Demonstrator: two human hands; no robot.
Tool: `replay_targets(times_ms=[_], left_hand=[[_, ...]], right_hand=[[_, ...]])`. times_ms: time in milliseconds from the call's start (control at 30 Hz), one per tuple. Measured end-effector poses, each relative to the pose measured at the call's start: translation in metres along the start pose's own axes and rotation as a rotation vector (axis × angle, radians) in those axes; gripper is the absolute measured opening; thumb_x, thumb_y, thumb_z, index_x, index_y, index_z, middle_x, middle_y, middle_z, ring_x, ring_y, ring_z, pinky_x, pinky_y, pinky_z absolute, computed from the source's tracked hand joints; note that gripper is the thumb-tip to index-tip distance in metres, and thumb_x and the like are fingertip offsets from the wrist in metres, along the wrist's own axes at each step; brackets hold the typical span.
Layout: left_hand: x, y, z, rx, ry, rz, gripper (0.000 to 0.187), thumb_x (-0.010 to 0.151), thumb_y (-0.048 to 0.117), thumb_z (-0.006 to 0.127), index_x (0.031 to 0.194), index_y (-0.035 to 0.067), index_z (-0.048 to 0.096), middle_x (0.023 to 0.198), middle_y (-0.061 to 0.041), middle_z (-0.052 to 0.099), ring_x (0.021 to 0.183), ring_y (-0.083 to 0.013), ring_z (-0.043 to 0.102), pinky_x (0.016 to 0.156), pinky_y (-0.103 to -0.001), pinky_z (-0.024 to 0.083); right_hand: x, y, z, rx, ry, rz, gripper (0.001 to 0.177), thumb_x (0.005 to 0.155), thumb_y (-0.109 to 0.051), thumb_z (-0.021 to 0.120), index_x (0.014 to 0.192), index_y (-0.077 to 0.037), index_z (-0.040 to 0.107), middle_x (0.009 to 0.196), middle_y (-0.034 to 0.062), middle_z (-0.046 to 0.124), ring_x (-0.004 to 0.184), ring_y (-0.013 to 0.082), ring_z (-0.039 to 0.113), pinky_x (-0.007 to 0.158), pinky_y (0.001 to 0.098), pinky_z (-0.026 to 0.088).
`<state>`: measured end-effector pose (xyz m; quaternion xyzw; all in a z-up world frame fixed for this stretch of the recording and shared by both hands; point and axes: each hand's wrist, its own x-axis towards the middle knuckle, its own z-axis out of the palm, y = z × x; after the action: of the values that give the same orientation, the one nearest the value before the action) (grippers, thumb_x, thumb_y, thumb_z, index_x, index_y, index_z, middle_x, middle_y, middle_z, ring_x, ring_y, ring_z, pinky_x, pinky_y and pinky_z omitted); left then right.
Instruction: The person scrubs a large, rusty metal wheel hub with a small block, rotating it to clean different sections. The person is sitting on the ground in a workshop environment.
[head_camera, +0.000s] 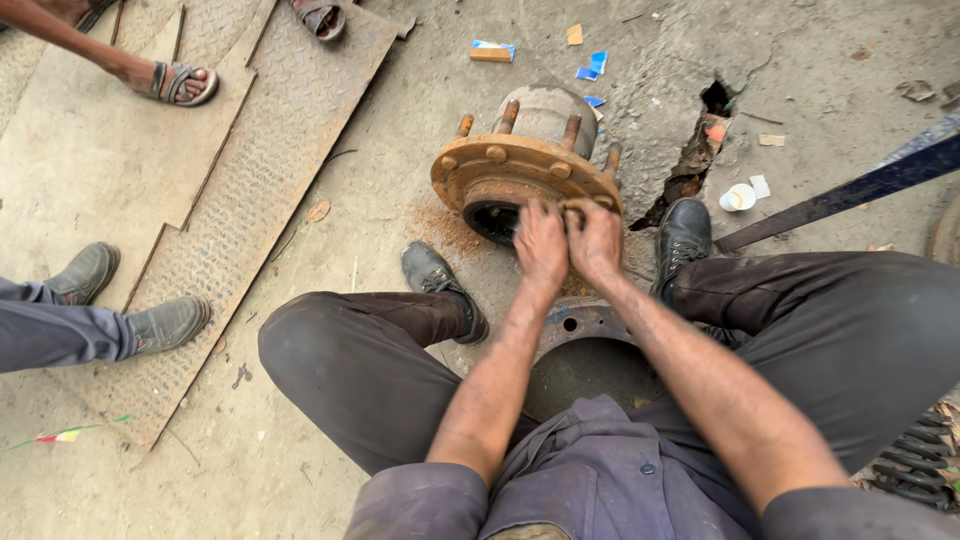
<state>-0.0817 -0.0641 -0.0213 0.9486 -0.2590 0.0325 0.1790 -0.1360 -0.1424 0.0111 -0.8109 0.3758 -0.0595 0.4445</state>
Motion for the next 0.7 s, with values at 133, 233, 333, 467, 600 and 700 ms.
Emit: replay_targets(times_ms=[133,233,333,467,600,700], left_hand=[[-0.021,0.008,-0.010,-0.191,0.176,0.070,0.033,0.086,0.007,0.071,0.119,0.014,0.074,0.107,-0.010,0.065,0.097,-0.0236,0.060,0.079,-0.036,0.057],[0.008,0.001,-0.013,-0.288,0.212,-0.044,0.021,0.102,0.011,0.068,0.121,0.015,0.075,0.099,-0.007,0.066,0.090,-0.0185,0.059,0.074,-0.031,0.054],[0.022,-0.033,-0.028,-0.280,0.276,-0.177,0.020,0.100,0.011,0.067,0.117,0.014,0.076,0.095,-0.006,0.067,0.087,-0.0174,0.060,0.074,-0.031,0.054],[0.028,-0.053,-0.036,-0.185,0.302,-0.312,0.016,0.098,0.010,0.068,0.111,0.009,0.076,0.094,-0.008,0.065,0.086,-0.0188,0.063,0.076,-0.038,0.056],[0.019,-0.051,-0.043,-0.082,0.359,-0.194,0.018,0.093,0.006,0.069,0.109,0.001,0.075,0.093,-0.014,0.063,0.087,-0.0272,0.065,0.076,-0.044,0.057],[0.024,-0.048,-0.039,-0.220,0.210,-0.314,0.019,0.097,0.012,0.067,0.112,0.003,0.075,0.088,-0.013,0.062,0.076,-0.0231,0.065,0.063,-0.039,0.058]], right_hand=[[-0.013,0.026,-0.003,0.073,0.188,0.025,0.015,0.091,-0.009,0.072,0.104,-0.005,0.077,0.089,0.0097,0.079,0.072,0.0149,0.071,0.066,0.0330,0.057],[-0.006,0.021,-0.004,0.190,0.077,0.082,0.016,0.095,-0.009,0.068,0.108,-0.005,0.074,0.089,0.0082,0.079,0.067,0.0155,0.072,0.060,0.0316,0.057],[-0.005,0.011,0.006,0.295,0.036,0.037,0.016,0.096,-0.012,0.067,0.108,-0.004,0.074,0.086,0.0078,0.079,0.066,0.0134,0.075,0.059,0.0296,0.059],[-0.006,0.007,0.019,0.353,-0.036,0.031,0.016,0.096,-0.013,0.068,0.105,-0.003,0.074,0.083,0.0085,0.079,0.065,0.0134,0.074,0.059,0.0286,0.059],[-0.007,0.009,0.026,0.391,-0.047,0.028,0.016,0.096,-0.014,0.068,0.104,-0.002,0.074,0.082,0.0088,0.079,0.066,0.0122,0.075,0.059,0.0280,0.060],[-0.009,0.008,0.029,0.363,-0.106,0.057,0.017,0.097,-0.016,0.068,0.104,-0.003,0.075,0.082,0.0075,0.080,0.066,0.0126,0.074,0.060,0.0291,0.058]])
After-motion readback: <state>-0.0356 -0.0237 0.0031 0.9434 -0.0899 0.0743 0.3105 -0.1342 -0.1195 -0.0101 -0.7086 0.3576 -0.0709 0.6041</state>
